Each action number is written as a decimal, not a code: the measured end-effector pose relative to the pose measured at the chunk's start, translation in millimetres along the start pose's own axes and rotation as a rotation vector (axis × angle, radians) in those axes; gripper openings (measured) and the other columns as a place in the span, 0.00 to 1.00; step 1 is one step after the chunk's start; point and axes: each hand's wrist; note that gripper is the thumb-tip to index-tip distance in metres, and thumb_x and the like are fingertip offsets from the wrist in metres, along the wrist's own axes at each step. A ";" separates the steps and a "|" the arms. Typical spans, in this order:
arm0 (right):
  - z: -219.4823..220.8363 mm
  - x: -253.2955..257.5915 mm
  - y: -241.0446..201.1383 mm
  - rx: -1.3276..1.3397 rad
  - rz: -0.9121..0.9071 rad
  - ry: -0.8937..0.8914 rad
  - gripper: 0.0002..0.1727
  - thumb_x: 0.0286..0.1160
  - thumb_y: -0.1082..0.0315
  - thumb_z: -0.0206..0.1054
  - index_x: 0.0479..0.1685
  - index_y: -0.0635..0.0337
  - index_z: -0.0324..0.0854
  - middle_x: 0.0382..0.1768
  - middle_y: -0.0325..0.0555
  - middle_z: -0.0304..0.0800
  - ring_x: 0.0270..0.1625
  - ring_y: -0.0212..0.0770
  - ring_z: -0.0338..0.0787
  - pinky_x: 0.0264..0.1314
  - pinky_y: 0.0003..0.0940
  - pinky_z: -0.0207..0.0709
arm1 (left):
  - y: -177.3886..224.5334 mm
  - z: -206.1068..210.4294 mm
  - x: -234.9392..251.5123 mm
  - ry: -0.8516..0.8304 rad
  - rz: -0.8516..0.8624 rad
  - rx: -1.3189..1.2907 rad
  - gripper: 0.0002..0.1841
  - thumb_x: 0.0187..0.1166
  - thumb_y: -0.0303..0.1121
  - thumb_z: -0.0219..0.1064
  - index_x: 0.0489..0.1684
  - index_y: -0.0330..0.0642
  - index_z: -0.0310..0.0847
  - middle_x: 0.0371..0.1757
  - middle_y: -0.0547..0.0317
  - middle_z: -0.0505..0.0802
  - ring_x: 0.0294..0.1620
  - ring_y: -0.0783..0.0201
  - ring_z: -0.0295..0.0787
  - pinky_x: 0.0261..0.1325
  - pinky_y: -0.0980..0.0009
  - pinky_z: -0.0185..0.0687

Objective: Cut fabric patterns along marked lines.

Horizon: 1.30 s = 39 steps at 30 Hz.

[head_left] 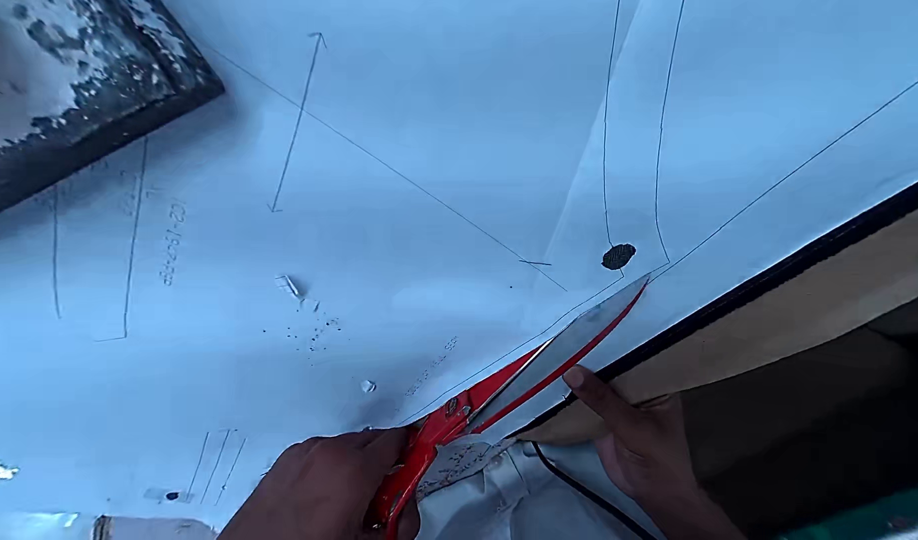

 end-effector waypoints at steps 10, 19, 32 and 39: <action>-1.7 2.5 -0.1 0.013 -0.015 -0.034 0.19 0.55 0.79 0.84 0.48 0.51 0.91 0.40 0.40 0.98 0.44 0.32 0.97 0.52 0.31 0.92 | -0.1 1.5 3.0 0.022 0.004 0.041 0.11 0.68 0.35 0.72 0.37 0.35 0.89 0.27 0.47 0.92 0.24 0.46 0.91 0.22 0.46 0.80; -2.3 2.3 -2.1 -0.007 -0.005 -0.035 0.20 0.55 0.78 0.84 0.48 0.51 0.90 0.41 0.40 0.98 0.44 0.32 0.97 0.52 0.31 0.93 | -5.6 3.2 6.6 0.038 0.021 0.023 0.10 0.68 0.36 0.71 0.33 0.36 0.88 0.24 0.48 0.91 0.22 0.47 0.90 0.21 0.47 0.79; 8.0 33.0 -52.6 -0.050 -0.077 0.031 0.24 0.61 0.77 0.82 0.57 0.50 0.84 0.48 0.42 0.96 0.49 0.35 0.97 0.52 0.35 0.93 | 2.5 -2.9 5.9 -0.016 0.002 0.055 0.10 0.71 0.32 0.71 0.37 0.31 0.88 0.27 0.42 0.92 0.25 0.43 0.91 0.23 0.46 0.81; 8.8 32.2 -52.6 -0.055 -0.069 0.033 0.23 0.62 0.77 0.82 0.56 0.50 0.84 0.48 0.41 0.96 0.49 0.35 0.97 0.53 0.34 0.93 | 9.4 -8.9 6.9 -0.018 -0.009 0.092 0.12 0.72 0.34 0.71 0.37 0.31 0.87 0.27 0.43 0.91 0.24 0.44 0.90 0.21 0.47 0.79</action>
Point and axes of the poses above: each hand's wrist, its own x-axis towards the middle knuckle, its own z-axis out of the palm, y = z × x
